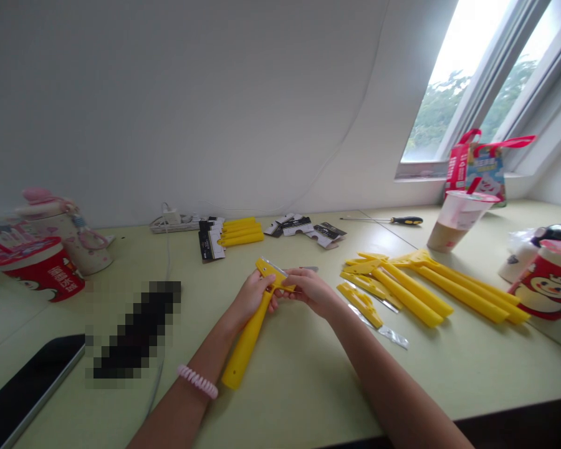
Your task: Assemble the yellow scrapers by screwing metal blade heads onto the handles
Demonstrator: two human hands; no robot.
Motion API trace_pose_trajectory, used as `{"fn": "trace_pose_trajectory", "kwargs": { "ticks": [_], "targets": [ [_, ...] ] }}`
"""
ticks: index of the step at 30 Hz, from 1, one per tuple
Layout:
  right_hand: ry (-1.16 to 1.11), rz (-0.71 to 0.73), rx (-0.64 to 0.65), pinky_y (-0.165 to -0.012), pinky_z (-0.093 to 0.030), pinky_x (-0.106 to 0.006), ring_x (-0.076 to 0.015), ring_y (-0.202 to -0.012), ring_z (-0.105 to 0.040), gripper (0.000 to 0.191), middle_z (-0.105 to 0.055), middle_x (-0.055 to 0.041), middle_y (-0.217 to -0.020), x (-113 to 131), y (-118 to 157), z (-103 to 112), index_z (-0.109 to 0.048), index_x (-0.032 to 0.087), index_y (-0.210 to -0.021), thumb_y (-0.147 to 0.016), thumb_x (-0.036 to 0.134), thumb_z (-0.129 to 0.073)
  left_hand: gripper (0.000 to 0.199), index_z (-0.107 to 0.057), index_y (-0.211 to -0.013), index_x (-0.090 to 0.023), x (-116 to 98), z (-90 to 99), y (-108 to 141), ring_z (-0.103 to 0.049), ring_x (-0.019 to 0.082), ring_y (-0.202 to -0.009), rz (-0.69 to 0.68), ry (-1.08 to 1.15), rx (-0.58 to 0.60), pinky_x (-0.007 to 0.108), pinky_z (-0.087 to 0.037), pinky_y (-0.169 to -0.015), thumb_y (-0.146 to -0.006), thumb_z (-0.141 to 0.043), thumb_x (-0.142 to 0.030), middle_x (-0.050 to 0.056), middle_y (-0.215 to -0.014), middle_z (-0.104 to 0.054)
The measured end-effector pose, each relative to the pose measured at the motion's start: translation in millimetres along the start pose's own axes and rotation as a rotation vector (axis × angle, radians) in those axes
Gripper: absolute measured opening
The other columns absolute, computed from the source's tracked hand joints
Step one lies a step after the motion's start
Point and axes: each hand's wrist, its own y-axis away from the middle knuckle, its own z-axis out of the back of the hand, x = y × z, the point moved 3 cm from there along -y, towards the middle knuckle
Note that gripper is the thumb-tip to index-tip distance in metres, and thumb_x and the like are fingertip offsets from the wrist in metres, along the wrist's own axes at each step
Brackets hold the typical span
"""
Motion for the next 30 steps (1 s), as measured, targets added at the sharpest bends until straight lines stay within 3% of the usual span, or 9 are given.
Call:
{"fn": "trace_pose_trajectory", "kwargs": {
  "ticks": [4, 11, 15, 18, 20, 21, 24, 27, 30],
  "targets": [
    [0.037, -0.05, -0.004, -0.057, -0.044, -0.018, -0.0097, -0.066, -0.055, 0.016, -0.061, -0.0024, -0.073, 0.4, 0.6, 5.2, -0.062, 0.016, -0.078, -0.066, 0.027, -0.061, 0.022, -0.041, -0.088, -0.014, -5.9, -1.3, 3.7, -0.05, 0.009, -0.038, 0.0, -0.013, 0.007, 0.019, -0.036, -0.035, -0.076, -0.047, -0.032, 0.001, -0.059, -0.056],
    [0.098, 0.022, -0.127, -0.052, -0.037, -0.018, -0.0074, -0.058, -0.048, 0.011, -0.055, 0.0011, -0.064, -0.8, -3.1, 10.5, -0.063, 0.015, -0.066, -0.062, 0.024, -0.06, 0.022, -0.041, -0.089, -0.013, -6.1, -6.3, 6.2, -0.05, 0.01, -0.038, 0.029, -0.044, 0.049, 0.02, -0.037, -0.035, -0.078, -0.046, -0.032, 0.001, -0.059, -0.056],
    [0.094, 0.021, -0.195, -0.053, -0.036, -0.019, -0.0071, -0.055, -0.046, 0.011, -0.054, 0.0024, -0.059, 1.6, -1.8, 10.7, -0.063, 0.014, -0.063, -0.06, 0.025, -0.06, 0.032, -0.04, -0.1, -0.014, -1.6, 0.0, 2.5, -0.056, 0.011, -0.046, 0.044, -0.082, -0.047, 0.024, -0.044, -0.044, -0.078, -0.049, -0.035, 0.006, -0.072, -0.06],
    [0.094, 0.002, -0.235, -0.051, -0.035, -0.02, -0.0074, -0.052, -0.044, 0.011, -0.053, 0.0022, -0.057, 1.7, -1.9, 14.5, -0.062, 0.015, -0.061, -0.059, 0.025, -0.061, 0.046, -0.041, -0.111, -0.016, -10.6, 10.0, 5.4, -0.06, 0.015, -0.067, -0.121, -0.295, -0.299, 0.029, -0.048, -0.058, -0.074, -0.054, -0.04, 0.013, -0.1, -0.057],
    [0.098, -0.007, -0.267, -0.05, -0.035, -0.02, -0.0073, -0.052, -0.044, 0.011, -0.053, 0.0019, -0.058, 1.1, -2.5, 18.5, -0.063, 0.015, -0.061, -0.058, 0.025, -0.062, 0.05, -0.043, -0.117, -0.019, -24.6, 11.1, 13.3, -0.057, 0.018, -0.087, -0.346, -0.551, -0.439, 0.032, -0.048, -0.071, -0.073, -0.056, -0.038, 0.013, -0.116, -0.049],
    [0.102, -0.009, -0.285, -0.05, -0.035, -0.02, -0.0073, -0.052, -0.044, 0.011, -0.054, 0.0015, -0.059, 0.9, -2.7, 20.5, -0.063, 0.015, -0.061, -0.058, 0.025, -0.062, 0.047, -0.044, -0.118, -0.022, -31.7, 8.1, 18.2, -0.053, 0.02, -0.098, -0.478, -0.687, -0.449, 0.034, -0.046, -0.079, -0.074, -0.055, -0.035, 0.011, -0.121, -0.046],
    [0.112, -0.007, -0.31, -0.05, -0.035, -0.019, -0.007, -0.055, -0.044, 0.01, -0.056, 0.0004, -0.065, 1.9, -2.2, 24.3, -0.064, 0.015, -0.062, -0.058, 0.024, -0.061, 0.032, -0.056, -0.11, -0.025, -39.9, -8.5, 28.7, -0.042, 0.021, -0.112, -0.691, -1.07, -0.233, 0.038, -0.034, -0.096, -0.079, -0.049, -0.026, 0.006, -0.122, -0.047],
    [0.081, -0.01, -0.303, -0.049, -0.033, -0.018, -0.0071, -0.055, -0.044, 0.008, -0.055, 0.0008, -0.062, 4.8, -0.3, 25.0, -0.062, 0.015, -0.061, -0.059, 0.022, -0.058, 0.038, -0.053, -0.116, -0.026, -33.5, -19.1, 32.3, -0.041, 0.023, -0.113, -0.704, -1.266, -0.085, 0.041, -0.031, -0.097, -0.078, -0.048, -0.023, 0.007, -0.121, -0.049],
    [0.052, -0.036, -0.338, -0.048, -0.032, -0.018, -0.007, -0.053, -0.042, 0.006, -0.051, 0.0015, -0.057, 7.5, 2.1, 26.3, -0.06, 0.015, -0.059, -0.059, 0.02, -0.057, 0.048, -0.045, -0.125, -0.026, -25.7, -22.7, 31.6, -0.037, 0.025, -0.118, -0.707, -1.365, -0.061, 0.043, -0.03, -0.098, -0.078, -0.048, -0.021, 0.009, -0.128, -0.043]
  ]
}}
